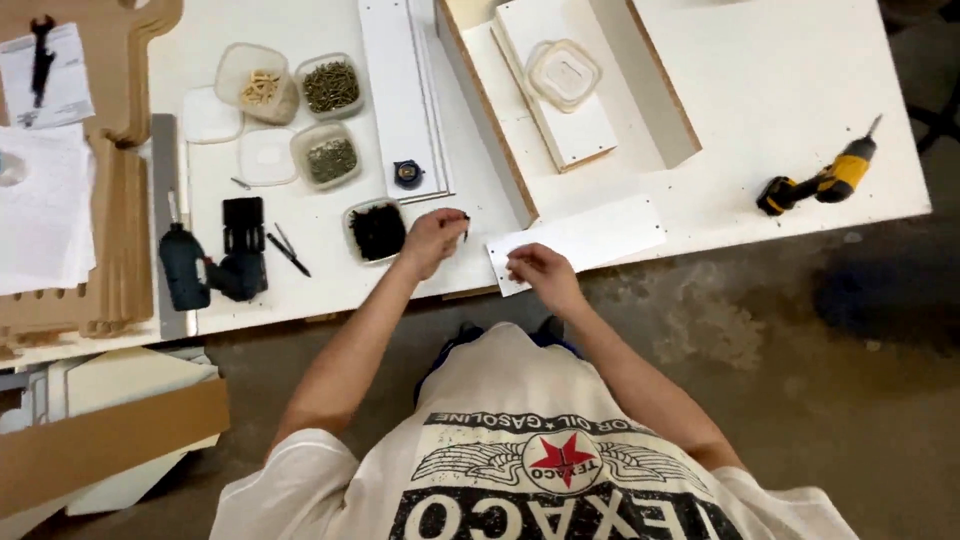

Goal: Assembling wooden drawer components by aligning panels and fastening them with screws using a power drill.

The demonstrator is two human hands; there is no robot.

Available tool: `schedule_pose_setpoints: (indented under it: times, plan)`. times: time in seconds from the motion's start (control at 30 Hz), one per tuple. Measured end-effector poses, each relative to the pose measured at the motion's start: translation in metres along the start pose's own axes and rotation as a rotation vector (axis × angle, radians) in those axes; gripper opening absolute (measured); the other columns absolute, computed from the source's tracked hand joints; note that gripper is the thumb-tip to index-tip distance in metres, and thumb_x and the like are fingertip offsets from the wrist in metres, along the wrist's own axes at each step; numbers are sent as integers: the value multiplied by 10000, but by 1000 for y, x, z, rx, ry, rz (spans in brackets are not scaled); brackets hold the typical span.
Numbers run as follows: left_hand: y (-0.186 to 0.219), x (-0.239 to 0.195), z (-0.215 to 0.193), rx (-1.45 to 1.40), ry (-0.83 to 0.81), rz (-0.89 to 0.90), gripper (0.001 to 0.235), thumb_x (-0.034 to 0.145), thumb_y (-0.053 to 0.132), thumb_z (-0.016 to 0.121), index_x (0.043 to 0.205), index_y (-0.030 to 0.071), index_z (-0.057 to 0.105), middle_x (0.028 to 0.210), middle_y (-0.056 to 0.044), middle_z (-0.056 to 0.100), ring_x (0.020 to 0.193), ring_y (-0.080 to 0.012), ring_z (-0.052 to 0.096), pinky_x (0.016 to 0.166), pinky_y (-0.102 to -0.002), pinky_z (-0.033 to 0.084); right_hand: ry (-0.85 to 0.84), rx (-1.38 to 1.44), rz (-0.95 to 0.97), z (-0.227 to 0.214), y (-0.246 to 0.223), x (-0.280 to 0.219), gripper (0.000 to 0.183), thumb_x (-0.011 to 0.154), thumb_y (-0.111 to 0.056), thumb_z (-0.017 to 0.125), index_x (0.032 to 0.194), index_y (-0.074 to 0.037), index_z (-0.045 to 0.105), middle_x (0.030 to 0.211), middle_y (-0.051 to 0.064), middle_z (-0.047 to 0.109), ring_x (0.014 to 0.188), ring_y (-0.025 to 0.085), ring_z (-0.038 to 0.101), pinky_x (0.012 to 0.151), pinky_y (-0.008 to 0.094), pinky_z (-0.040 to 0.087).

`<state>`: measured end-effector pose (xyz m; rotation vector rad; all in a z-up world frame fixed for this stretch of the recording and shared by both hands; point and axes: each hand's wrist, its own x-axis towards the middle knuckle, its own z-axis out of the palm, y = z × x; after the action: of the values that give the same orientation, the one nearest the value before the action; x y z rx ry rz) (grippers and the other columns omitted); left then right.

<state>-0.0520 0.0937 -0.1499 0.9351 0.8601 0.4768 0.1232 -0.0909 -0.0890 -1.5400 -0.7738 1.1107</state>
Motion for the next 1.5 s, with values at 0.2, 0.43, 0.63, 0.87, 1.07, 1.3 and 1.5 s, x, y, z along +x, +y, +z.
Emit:
schedule_pose_setpoints:
  times: [0.2, 0.43, 0.63, 0.87, 1.07, 1.3, 1.5]
  plan:
    - [9, -18, 109, 5, -191, -60, 220, 895, 88, 772, 1053, -23, 667, 714, 44, 436, 487, 4, 402, 407, -145, 302, 87, 94, -215, -29, -8, 9, 319, 959, 1, 727, 1267, 52, 661, 996, 218, 733, 849, 201, 722, 792, 351, 628]
    - [-11, -3, 176, 167, -126, -77, 338, 895, 169, 813, 1106, -63, 686, 672, 7, 457, 459, -29, 452, 392, -181, 336, 214, -145, -144, -118, 12, 8, 146, 988, -28, 700, 1116, 32, 732, 919, 191, 765, 807, 237, 761, 748, 356, 634]
    - [-123, 63, 167, 266, -55, -199, 384, 891, 240, 795, 1130, -44, 697, 742, -43, 525, 496, -66, 463, 414, -199, 403, 446, -563, -119, -257, 89, 75, 173, 1000, -68, 671, 1162, -11, 696, 902, 155, 756, 797, 249, 735, 749, 401, 610]
    - [-173, 81, 143, 424, 9, -262, 383, 897, 283, 772, 1154, 4, 720, 893, -100, 607, 575, -121, 526, 452, -255, 467, 346, -996, -159, -303, 135, 129, 156, 1005, -172, 693, 1144, -141, 757, 978, 83, 741, 913, 267, 739, 842, 381, 606]
    - [-155, 70, 150, 387, 44, -262, 377, 920, 230, 747, 1174, -44, 695, 928, -113, 589, 574, -118, 522, 447, -246, 470, 245, -1044, -104, -308, 136, 144, 187, 1009, -192, 665, 1169, -156, 753, 1017, 71, 742, 957, 264, 734, 875, 371, 592]
    - [-152, 69, 154, 456, 82, -258, 421, 887, 291, 783, 1161, -24, 725, 975, -131, 638, 647, -144, 561, 474, -280, 486, 182, -1078, -113, -308, 126, 151, 196, 1002, -183, 661, 1169, -164, 762, 1027, 60, 752, 956, 256, 735, 877, 363, 595]
    - [-152, 68, 156, 461, 96, -241, 407, 870, 307, 789, 1139, 5, 744, 997, -132, 657, 779, -197, 605, 566, -319, 509, 107, -1218, -88, -304, 115, 149, 193, 992, -245, 636, 1057, -115, 763, 913, 82, 740, 856, 266, 736, 801, 383, 604]
